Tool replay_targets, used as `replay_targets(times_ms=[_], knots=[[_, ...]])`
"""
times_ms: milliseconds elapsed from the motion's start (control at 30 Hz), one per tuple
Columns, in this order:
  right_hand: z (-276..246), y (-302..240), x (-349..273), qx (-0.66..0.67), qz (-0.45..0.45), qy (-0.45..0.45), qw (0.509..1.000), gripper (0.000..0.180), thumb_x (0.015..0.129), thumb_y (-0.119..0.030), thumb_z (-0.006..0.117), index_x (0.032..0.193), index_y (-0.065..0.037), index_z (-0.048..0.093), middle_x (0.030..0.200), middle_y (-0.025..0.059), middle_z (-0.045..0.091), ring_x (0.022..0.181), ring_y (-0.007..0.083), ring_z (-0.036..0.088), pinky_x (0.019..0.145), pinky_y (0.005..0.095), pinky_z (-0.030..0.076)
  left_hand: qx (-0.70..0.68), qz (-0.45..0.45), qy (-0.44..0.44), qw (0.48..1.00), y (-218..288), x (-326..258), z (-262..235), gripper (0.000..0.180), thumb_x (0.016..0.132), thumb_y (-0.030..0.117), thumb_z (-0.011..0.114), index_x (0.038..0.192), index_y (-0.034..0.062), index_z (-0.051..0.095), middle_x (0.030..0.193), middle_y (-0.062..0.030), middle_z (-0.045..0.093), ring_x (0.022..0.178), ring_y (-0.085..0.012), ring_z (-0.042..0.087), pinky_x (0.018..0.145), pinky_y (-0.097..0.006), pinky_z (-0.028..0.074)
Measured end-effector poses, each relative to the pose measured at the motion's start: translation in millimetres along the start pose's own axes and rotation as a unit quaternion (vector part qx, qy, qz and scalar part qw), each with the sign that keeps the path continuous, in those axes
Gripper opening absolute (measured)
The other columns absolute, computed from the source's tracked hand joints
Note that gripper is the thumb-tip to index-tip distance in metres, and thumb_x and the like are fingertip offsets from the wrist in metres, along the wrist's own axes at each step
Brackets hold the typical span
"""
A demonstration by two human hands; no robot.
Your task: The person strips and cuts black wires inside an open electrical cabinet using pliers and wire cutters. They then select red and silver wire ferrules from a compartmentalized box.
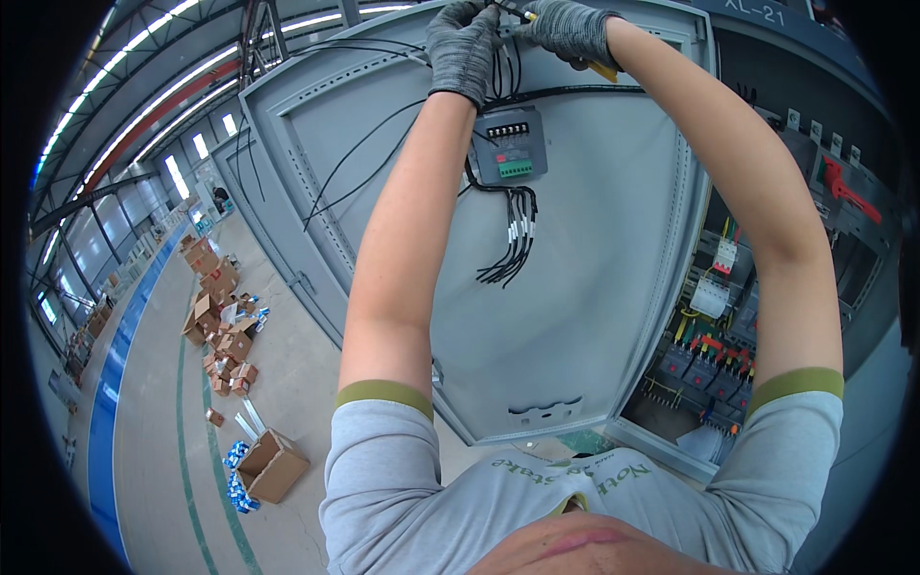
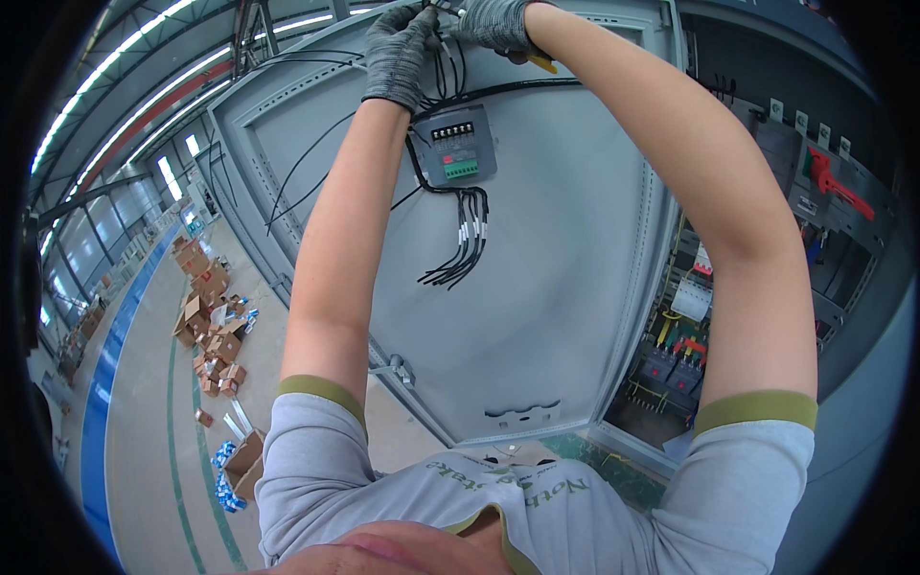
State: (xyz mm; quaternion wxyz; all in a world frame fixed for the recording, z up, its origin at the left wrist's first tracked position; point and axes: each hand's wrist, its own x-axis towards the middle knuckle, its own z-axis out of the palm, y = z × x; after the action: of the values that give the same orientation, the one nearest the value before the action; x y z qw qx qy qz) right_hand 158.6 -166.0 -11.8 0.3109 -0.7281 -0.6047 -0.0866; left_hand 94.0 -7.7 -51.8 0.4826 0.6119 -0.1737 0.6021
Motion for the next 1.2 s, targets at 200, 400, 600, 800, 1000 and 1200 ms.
replay_targets(times_ms=[200, 400, 600, 800, 1000, 1200], knots=[[-12, -1, -2, 0.016, -0.076, 0.151, 0.985, 0.029, 0.091, -0.027, 0.057, 0.11, -0.004, 0.059, 0.065, 0.0102, 0.062, 0.049, 0.0177, 0.057, 0.043, 0.0325, 0.047, 0.058, -0.006, -0.01, 0.998, 5, 0, -7, 0.011, 0.088, 0.007, 0.067, 0.098, 0.0015, 0.067, 0.083, -0.0026, 0.067, 0.067, -0.008, 0.059, 0.056, -0.022, 0.047], [47, 47, -10, 0.193, -0.029, 0.24, 0.951, 0.028, 0.083, -0.026, 0.074, 0.103, -0.008, 0.069, 0.087, 0.0093, 0.072, 0.078, 0.0141, 0.068, 0.071, 0.0292, 0.054, 0.176, 0.016, -0.086, 0.981, 18, 13, -12, 0.019, 0.084, 0.011, 0.071, 0.099, 0.0008, 0.067, 0.086, -0.0028, 0.067, 0.074, -0.01, 0.06, 0.065, -0.025, 0.049], [93, 38, -3, 0.182, -0.032, 0.323, 0.928, 0.03, 0.076, -0.024, 0.076, 0.099, -0.006, 0.07, 0.087, 0.0143, 0.071, 0.08, 0.0274, 0.067, 0.079, 0.0367, 0.052, 0.242, -0.058, -0.23, 0.941, 62, 22, -22, 0.022, 0.081, 0.012, 0.073, 0.099, 0.001, 0.067, 0.087, -0.0036, 0.067, 0.079, -0.0118, 0.062, 0.071, -0.026, 0.051], [102, 29, 10, 0.178, -0.024, 0.374, 0.91, 0.042, 0.075, -0.027, 0.076, 0.11, -0.005, 0.068, 0.093, 0.017, 0.07, 0.086, 0.0299, 0.067, 0.082, 0.0382, 0.052, 0.179, 0.033, -0.159, 0.97, 32, 25, -20, 0.024, 0.08, 0.011, 0.076, 0.099, 0.0004, 0.067, 0.088, -0.0045, 0.068, 0.081, -0.0127, 0.062, 0.074, -0.026, 0.051], [98, 35, 7, 0.147, -0.045, 0.386, 0.91, 0.041, 0.075, -0.027, 0.076, 0.108, -0.005, 0.068, 0.094, 0.017, 0.07, 0.084, 0.0312, 0.067, 0.081, 0.0392, 0.053, 0.172, 0.099, -0.096, 0.975, 21, 15, -7, 0.014, 0.08, 0.005, 0.074, 0.092, 0.0013, 0.067, 0.081, -0.0023, 0.066, 0.074, -0.0112, 0.059, 0.068, -0.026, 0.048], [67, 41, -15, 0.022, -0.185, 0.566, 0.803, 0.034, 0.083, -0.036, 0.073, 0.098, -0.007, 0.064, 0.071, 0.0025, 0.064, 0.065, 0.0134, 0.062, 0.065, 0.0304, 0.052, 0.111, 0.096, -0.119, 0.982, 12, 17, -11, 0.01, 0.081, 0.003, 0.072, 0.089, 0.0022, 0.066, 0.081, -0.0014, 0.065, 0.074, -0.0098, 0.058, 0.067, -0.024, 0.047]])
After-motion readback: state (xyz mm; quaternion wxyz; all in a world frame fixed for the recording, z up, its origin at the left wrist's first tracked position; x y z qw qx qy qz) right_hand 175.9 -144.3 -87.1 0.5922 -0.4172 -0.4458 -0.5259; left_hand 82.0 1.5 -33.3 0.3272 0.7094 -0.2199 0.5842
